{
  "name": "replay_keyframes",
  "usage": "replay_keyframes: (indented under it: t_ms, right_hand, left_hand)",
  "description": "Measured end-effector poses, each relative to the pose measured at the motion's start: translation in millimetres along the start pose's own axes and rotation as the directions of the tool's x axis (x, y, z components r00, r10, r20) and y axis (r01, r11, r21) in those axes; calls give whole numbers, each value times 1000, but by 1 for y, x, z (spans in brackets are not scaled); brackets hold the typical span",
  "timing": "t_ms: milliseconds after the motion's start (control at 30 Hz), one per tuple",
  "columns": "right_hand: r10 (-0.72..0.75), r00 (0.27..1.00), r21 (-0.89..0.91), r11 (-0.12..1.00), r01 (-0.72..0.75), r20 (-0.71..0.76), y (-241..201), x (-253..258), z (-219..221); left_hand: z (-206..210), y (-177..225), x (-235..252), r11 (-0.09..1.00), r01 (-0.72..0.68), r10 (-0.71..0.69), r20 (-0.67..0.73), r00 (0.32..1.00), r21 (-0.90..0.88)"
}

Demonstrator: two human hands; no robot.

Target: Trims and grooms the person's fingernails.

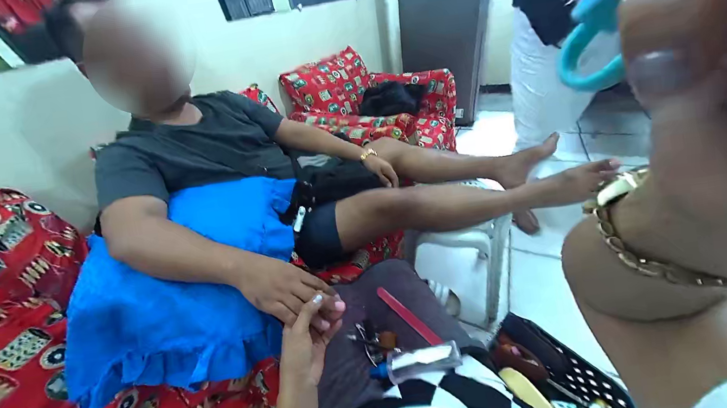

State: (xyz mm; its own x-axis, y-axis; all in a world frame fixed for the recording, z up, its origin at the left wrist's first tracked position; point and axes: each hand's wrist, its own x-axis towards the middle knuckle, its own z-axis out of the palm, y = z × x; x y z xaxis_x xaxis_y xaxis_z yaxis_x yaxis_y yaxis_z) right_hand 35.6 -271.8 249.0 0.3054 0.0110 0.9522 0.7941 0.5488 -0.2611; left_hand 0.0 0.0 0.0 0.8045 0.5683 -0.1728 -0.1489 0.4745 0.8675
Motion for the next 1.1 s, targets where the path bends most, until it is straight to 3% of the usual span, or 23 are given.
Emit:
replay_keyframes:
  t_ms: [100, 133, 200, 233, 267, 300, 367, 433, 500, 567, 633, 667, 700, 733, 767, 800, 867, 933, 1000, 1100]
  right_hand:
    - [-111, 992, 97, 989, 116, -59, 9, 11, -15]
    - [-139, 983, 45, 988, 145, -117, 10, 15, -15]
    - [-209, 964, -268, 950, 160, -167, 14, 13, -15]
    - [-210, 960, -359, 924, 133, -184, 15, 10, -15]
    - [-200, 956, -396, 913, 101, -215, 16, 5, -15]
    - [-159, 949, -366, 929, 51, -272, 18, -3, -16]
    - [-9, 942, -146, 988, -43, -337, 19, -29, -14]
    - [284, 923, 44, 958, -283, -258, 11, -49, -10]
    - [450, 870, -51, 882, -468, -199, 10, -54, 9]
    - [427, 894, -331, 831, -448, -136, 7, -48, 29]
    - [567, 824, -453, 731, -510, -12, -1, -31, 44]
    - [508, 860, -476, 769, -426, 51, 4, -33, 36]
    - [300, 949, -411, 880, -238, 92, 17, -38, 14]
    - [94, 987, -291, 955, -52, 133, 35, -40, -14]
    - [-20, 985, -147, 988, 45, 170, 54, -35, -37]
    - [-52, 976, -35, 998, 61, 212, 69, -31, -50]
    - [107, 958, 163, 975, -154, 268, 82, -33, -38]
    - [382, 862, 238, 850, -470, 334, 99, -56, -18]
    - [599, 698, 278, 647, -710, 392, 131, -94, -2]
    - [724, 499, 332, 377, -864, 476, 178, -146, 23]
  left_hand:
    - [34, 29, -25, 994, 64, -57, -82, 995, 88]
    - [55, 48, -36, 984, 125, -105, -150, 983, 125]
    - [69, 61, -44, 967, 237, -211, -225, 951, 96]
    - [52, 48, -35, 976, 214, -205, -148, 968, 49]
    - [16, 15, -12, 999, 42, -41, 39, 998, -10]
    - [-3, -4, 7, 998, -27, 32, 99, 995, -52]
    - [-11, -12, 17, 999, -24, 26, 86, 996, -23]
    - [-5, -11, 7, 1000, 8, -8, 45, 999, 10]
    - [-7, -3, -3, 999, 2, -2, 20, 1000, 35]
    - [-5, -3, -3, 1000, 19, -19, 16, 1000, 20]
    - [-5, -3, -5, 999, 46, -46, 1, 999, -13]
    - [-4, -1, -8, 998, 58, -59, -6, 998, -28]
    - [-1, 1, -9, 997, 64, -65, -10, 998, -47]
    - [0, 3, -9, 996, 68, -69, -8, 998, -65]
    - [1, 4, -9, 995, 71, -72, -4, 997, -76]
    - [2, 5, -10, 994, 75, -75, 1, 997, -77]
    - [1, 5, -10, 993, 81, -81, 9, 997, -85]
    - [-2, 1, -9, 993, 78, -77, 14, 997, -88]
    - [-5, -5, -6, 992, 70, -69, 14, 998, -101]
    - [-7, -11, 0, 992, 50, -49, 13, 999, -112]
